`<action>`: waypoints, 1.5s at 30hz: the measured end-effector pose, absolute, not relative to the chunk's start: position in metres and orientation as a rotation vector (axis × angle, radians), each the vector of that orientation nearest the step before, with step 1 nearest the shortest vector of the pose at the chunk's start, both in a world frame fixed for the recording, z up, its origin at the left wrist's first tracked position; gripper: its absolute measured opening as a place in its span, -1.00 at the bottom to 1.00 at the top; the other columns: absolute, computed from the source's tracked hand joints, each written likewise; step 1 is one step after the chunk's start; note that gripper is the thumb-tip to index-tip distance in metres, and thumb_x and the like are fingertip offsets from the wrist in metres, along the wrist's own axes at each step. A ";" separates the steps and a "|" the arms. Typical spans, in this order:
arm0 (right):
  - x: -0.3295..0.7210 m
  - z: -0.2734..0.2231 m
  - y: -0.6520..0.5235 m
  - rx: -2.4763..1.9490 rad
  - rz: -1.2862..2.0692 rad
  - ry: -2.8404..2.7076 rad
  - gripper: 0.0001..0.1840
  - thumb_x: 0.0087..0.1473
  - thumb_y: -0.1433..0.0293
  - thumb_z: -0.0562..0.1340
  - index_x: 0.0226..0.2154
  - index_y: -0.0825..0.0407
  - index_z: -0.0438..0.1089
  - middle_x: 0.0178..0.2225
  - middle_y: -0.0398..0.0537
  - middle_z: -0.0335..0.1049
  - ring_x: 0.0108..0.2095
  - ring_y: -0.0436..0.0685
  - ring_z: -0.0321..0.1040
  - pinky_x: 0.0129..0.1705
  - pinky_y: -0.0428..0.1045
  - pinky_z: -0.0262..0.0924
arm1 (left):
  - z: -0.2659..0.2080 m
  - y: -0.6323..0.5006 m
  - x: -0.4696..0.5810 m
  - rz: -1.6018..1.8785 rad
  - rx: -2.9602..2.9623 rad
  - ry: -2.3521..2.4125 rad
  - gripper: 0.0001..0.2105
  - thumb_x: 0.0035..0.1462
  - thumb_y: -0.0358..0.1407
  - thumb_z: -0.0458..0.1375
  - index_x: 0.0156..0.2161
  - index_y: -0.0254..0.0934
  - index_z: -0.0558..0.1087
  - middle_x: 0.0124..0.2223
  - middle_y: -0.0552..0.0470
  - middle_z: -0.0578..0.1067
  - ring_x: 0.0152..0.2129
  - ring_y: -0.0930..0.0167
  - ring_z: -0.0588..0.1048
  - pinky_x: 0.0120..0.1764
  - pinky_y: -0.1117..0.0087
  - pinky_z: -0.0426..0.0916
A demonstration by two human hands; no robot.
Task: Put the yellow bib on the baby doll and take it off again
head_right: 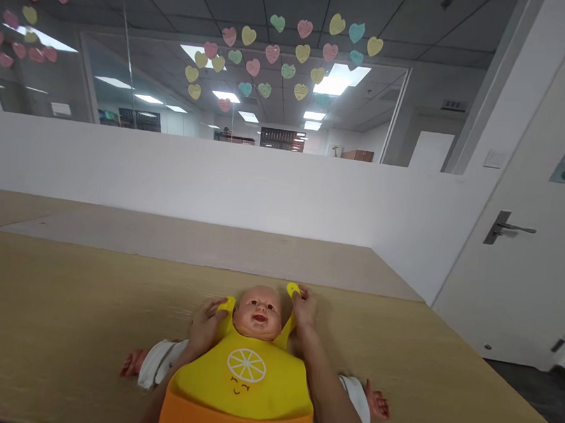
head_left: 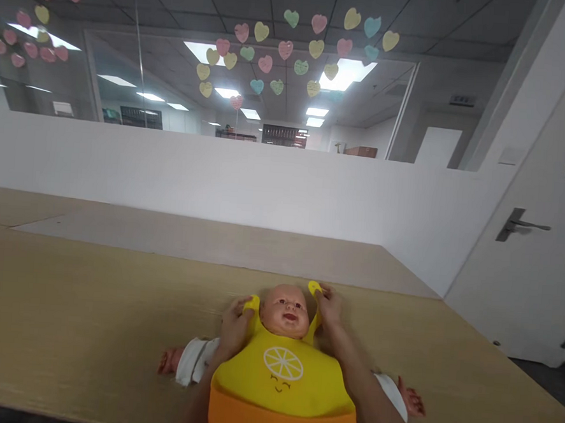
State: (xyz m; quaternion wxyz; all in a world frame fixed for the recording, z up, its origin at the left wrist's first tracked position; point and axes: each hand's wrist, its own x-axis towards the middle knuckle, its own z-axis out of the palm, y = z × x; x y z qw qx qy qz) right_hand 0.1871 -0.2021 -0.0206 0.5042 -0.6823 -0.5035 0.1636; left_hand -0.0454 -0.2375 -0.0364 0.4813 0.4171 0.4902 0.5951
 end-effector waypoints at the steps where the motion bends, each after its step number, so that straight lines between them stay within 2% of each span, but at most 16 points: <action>1: 0.191 -0.016 -0.204 -1.603 0.426 -1.165 -0.55 -0.02 0.26 0.04 -0.18 0.19 0.39 -0.25 0.17 0.47 -0.31 0.13 0.42 -0.35 -0.07 0.26 | -0.036 -0.238 -0.045 1.458 0.977 1.160 -0.63 -0.24 -0.30 0.20 -0.20 -0.31 0.44 -0.38 -0.03 0.57 -0.42 0.32 0.52 -0.38 0.39 0.35; 4: 0.202 0.004 -0.216 -1.443 0.523 -1.120 -0.59 -0.11 0.18 0.12 -0.31 0.15 0.39 -0.34 0.11 0.46 -0.41 0.10 0.37 -0.42 -0.07 0.24 | -0.036 -0.237 -0.045 1.484 0.861 1.071 -0.46 -0.24 -0.28 0.27 -0.04 -0.29 0.37 -0.39 -0.01 0.58 -0.50 0.36 0.52 -0.43 0.41 0.35; 7: 0.204 0.033 -0.234 -1.349 0.578 -1.237 -0.58 -0.18 0.08 0.21 -0.39 0.11 0.38 -0.44 -0.03 0.43 -0.53 0.02 0.29 -0.52 -0.09 0.19 | -0.039 -0.233 -0.044 1.493 0.799 0.952 -0.50 -0.28 -0.20 0.33 -0.14 -0.32 0.45 -0.33 -0.07 0.59 -0.40 0.32 0.55 -0.35 0.39 0.39; 10: 0.192 0.063 -0.252 -1.306 0.622 -1.445 -0.59 -0.18 0.07 0.24 -0.41 0.09 0.39 -0.44 -0.07 0.43 -0.57 -0.01 0.25 -0.57 -0.11 0.13 | -0.041 -0.229 -0.044 1.467 0.758 0.865 -0.53 -0.37 -0.11 0.37 -0.26 -0.30 0.51 -0.30 -0.08 0.59 -0.36 0.28 0.55 -0.32 0.36 0.40; 13: 0.166 0.085 -0.264 -1.238 0.605 -1.726 -0.69 -0.09 0.17 0.22 -0.40 0.07 0.42 -0.29 -0.01 0.47 -0.36 0.07 0.37 -0.40 -0.08 0.22 | -0.040 -0.227 -0.044 1.439 0.737 0.804 -0.50 -0.46 -0.10 0.40 -0.30 -0.29 0.54 -0.31 -0.03 0.59 -0.37 0.29 0.54 -0.29 0.35 0.40; 16: 0.130 0.094 -0.265 -1.223 0.532 -2.000 -0.83 -0.03 0.32 0.19 -0.41 0.05 0.45 -0.16 0.00 0.45 -0.13 0.09 0.36 -0.13 -0.06 0.21 | -0.039 -0.228 -0.044 1.419 0.757 0.720 -0.53 -0.50 -0.14 0.42 -0.33 -0.29 0.56 -0.33 -0.01 0.59 -0.36 0.30 0.53 -0.22 0.32 0.37; 18: 0.107 0.093 -0.262 -1.270 0.494 -2.155 -0.85 -0.02 0.39 0.18 -0.38 0.03 0.47 -0.18 -0.04 0.47 -0.15 0.07 0.37 -0.09 -0.06 0.18 | -0.038 -0.228 -0.046 1.429 0.789 0.691 -0.55 -0.50 -0.17 0.42 -0.36 -0.30 0.56 -0.33 -0.01 0.59 -0.34 0.31 0.52 -0.16 0.31 0.35; 22: 0.080 0.085 -0.252 -1.415 0.445 -2.280 -0.85 -0.02 0.39 0.20 -0.37 -0.01 0.49 -0.27 -0.12 0.51 -0.23 0.06 0.40 -0.14 -0.08 0.18 | -0.037 -0.229 -0.048 1.435 0.844 0.691 -0.64 -0.51 -0.24 0.41 -0.45 -0.31 0.54 -0.36 0.00 0.58 -0.32 0.32 0.50 -0.13 0.33 0.31; 24: 0.080 0.083 -0.249 -1.437 0.431 -2.248 -0.85 -0.01 0.39 0.19 -0.38 -0.01 0.49 -0.28 -0.12 0.51 -0.24 0.05 0.40 -0.17 -0.08 0.18 | -0.034 -0.231 -0.047 1.452 0.793 0.677 -0.64 -0.50 -0.28 0.40 -0.42 -0.31 0.53 -0.34 0.01 0.57 -0.30 0.32 0.49 -0.14 0.35 0.31; 27: 0.099 0.089 -0.250 -1.415 0.447 -2.132 -0.84 -0.03 0.42 0.18 -0.40 0.05 0.48 -0.32 -0.08 0.52 -0.30 0.06 0.40 -0.22 -0.08 0.20 | -0.028 -0.234 -0.046 1.468 0.601 0.625 -0.63 -0.36 -0.24 0.33 -0.32 -0.31 0.51 -0.30 -0.02 0.57 -0.30 0.32 0.50 -0.18 0.36 0.33; 31: 0.147 0.118 -0.265 -1.433 0.527 -1.946 -0.87 -0.11 0.39 0.22 -0.47 0.10 0.45 -0.41 -0.03 0.50 -0.39 0.08 0.38 -0.32 -0.06 0.21 | -0.025 -0.234 -0.045 1.355 0.380 0.704 -0.81 -0.17 -0.25 0.19 -0.38 -0.29 0.46 -0.41 0.00 0.54 -0.49 0.41 0.48 -0.36 0.41 0.34; 34: 0.185 0.149 -0.287 -1.432 0.544 -1.771 -0.78 -0.15 0.26 0.28 -0.48 0.09 0.45 -0.42 -0.04 0.49 -0.41 0.07 0.37 -0.35 -0.07 0.21 | -0.024 -0.234 -0.044 1.349 0.334 0.826 -0.90 -0.10 -0.32 0.14 -0.43 -0.29 0.44 -0.47 0.03 0.52 -0.59 0.47 0.43 -0.44 0.46 0.31; 36: 0.208 0.169 -0.306 -1.435 0.549 -1.679 -0.70 -0.19 0.18 0.32 -0.45 0.08 0.45 -0.42 -0.06 0.48 -0.43 0.03 0.35 -0.39 -0.09 0.19 | -0.024 -0.236 -0.043 1.381 0.365 0.857 -0.90 -0.10 -0.35 0.14 -0.41 -0.32 0.44 -0.47 0.02 0.52 -0.59 0.49 0.43 -0.45 0.48 0.31; 39: 0.234 0.195 -0.334 -1.502 0.570 -1.538 -0.58 -0.25 0.08 0.36 -0.42 0.07 0.45 -0.46 -0.09 0.46 -0.55 -0.04 0.25 -0.54 -0.12 0.09 | -0.023 -0.240 -0.041 1.404 0.455 0.875 -0.89 -0.12 -0.39 0.15 -0.41 -0.36 0.45 -0.47 -0.01 0.52 -0.58 0.49 0.45 -0.43 0.49 0.33; 45: 0.271 0.237 -0.376 -1.581 0.483 -1.298 -0.53 -0.40 0.09 0.44 -0.43 0.04 0.44 -0.54 -0.11 0.40 -0.66 -0.09 0.14 -0.65 -0.13 0.04 | -0.025 -0.241 -0.041 1.397 0.554 0.888 -0.89 -0.18 -0.44 0.17 -0.43 -0.38 0.46 -0.50 -0.03 0.51 -0.59 0.48 0.45 -0.45 0.49 0.35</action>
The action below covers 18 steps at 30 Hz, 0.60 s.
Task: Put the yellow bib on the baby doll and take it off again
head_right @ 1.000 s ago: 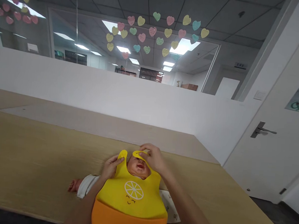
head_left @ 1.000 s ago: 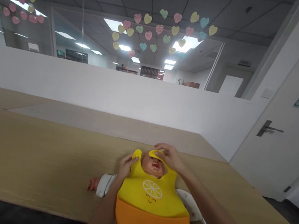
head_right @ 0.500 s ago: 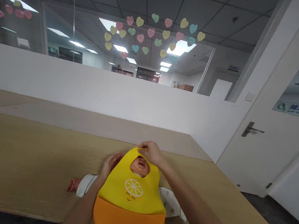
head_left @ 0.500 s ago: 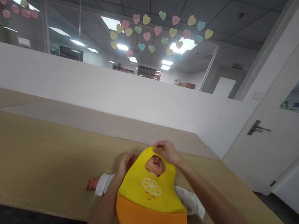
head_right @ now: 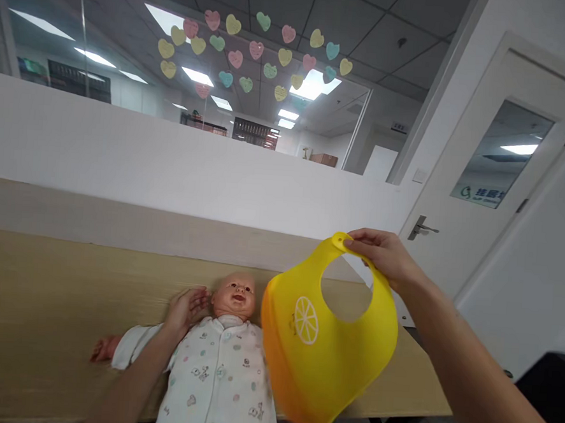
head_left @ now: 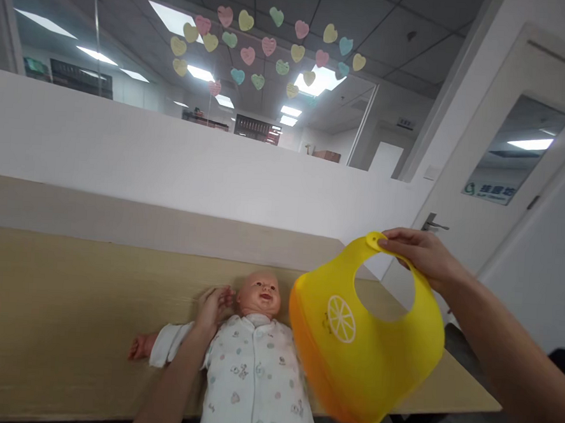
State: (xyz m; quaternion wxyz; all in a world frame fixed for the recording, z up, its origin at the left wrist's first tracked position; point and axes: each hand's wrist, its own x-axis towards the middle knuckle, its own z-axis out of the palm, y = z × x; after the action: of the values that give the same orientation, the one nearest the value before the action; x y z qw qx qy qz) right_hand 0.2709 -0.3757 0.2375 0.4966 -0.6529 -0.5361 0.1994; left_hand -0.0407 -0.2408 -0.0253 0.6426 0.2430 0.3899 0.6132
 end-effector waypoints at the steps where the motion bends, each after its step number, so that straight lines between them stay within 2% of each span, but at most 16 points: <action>1: 0.277 0.243 -0.379 -1.594 0.451 -1.260 -0.54 -0.40 0.10 0.44 -0.43 0.03 0.44 -0.57 -0.12 0.38 -0.68 -0.10 0.12 -0.67 -0.13 0.03 | -0.025 -0.241 -0.041 1.396 0.560 0.892 -0.90 -0.18 -0.44 0.17 -0.44 -0.38 0.45 -0.50 -0.03 0.51 -0.60 0.48 0.45 -0.46 0.49 0.34; 5: 0.302 0.250 -0.374 -1.623 0.356 -1.159 -0.61 -0.36 0.19 0.44 -0.43 0.02 0.44 -0.60 -0.16 0.35 -0.68 -0.09 0.14 -0.68 -0.13 0.05 | -0.022 -0.242 -0.041 1.391 0.567 0.913 -0.93 -0.17 -0.45 0.17 -0.45 -0.38 0.45 -0.50 -0.04 0.51 -0.60 0.49 0.45 -0.47 0.50 0.34; 13: 0.344 0.222 -0.322 -1.598 0.309 -1.092 -0.74 -0.27 0.33 0.42 -0.47 0.07 0.41 -0.64 -0.20 0.31 -0.70 -0.10 0.13 -0.68 -0.14 0.04 | -0.023 -0.240 -0.042 1.373 0.542 0.929 -0.93 -0.12 -0.50 0.15 -0.44 -0.38 0.46 -0.50 -0.02 0.51 -0.59 0.50 0.46 -0.46 0.52 0.36; 18: 0.382 0.213 -0.308 -1.538 0.324 -0.868 -0.83 -0.22 0.44 0.38 -0.48 0.06 0.39 -0.69 -0.23 0.24 -0.70 -0.09 0.11 -0.67 -0.14 0.08 | -0.023 -0.240 -0.042 1.372 0.544 0.929 -0.92 -0.07 -0.51 0.12 -0.43 -0.39 0.46 -0.49 -0.03 0.51 -0.57 0.50 0.48 -0.43 0.53 0.37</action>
State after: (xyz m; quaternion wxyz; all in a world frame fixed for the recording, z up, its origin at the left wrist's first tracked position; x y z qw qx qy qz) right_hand 0.3822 -0.3078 0.2126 0.6235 -0.6698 -0.3778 0.1411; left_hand -0.0415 -0.2402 -0.0231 0.6433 0.2388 0.4076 0.6024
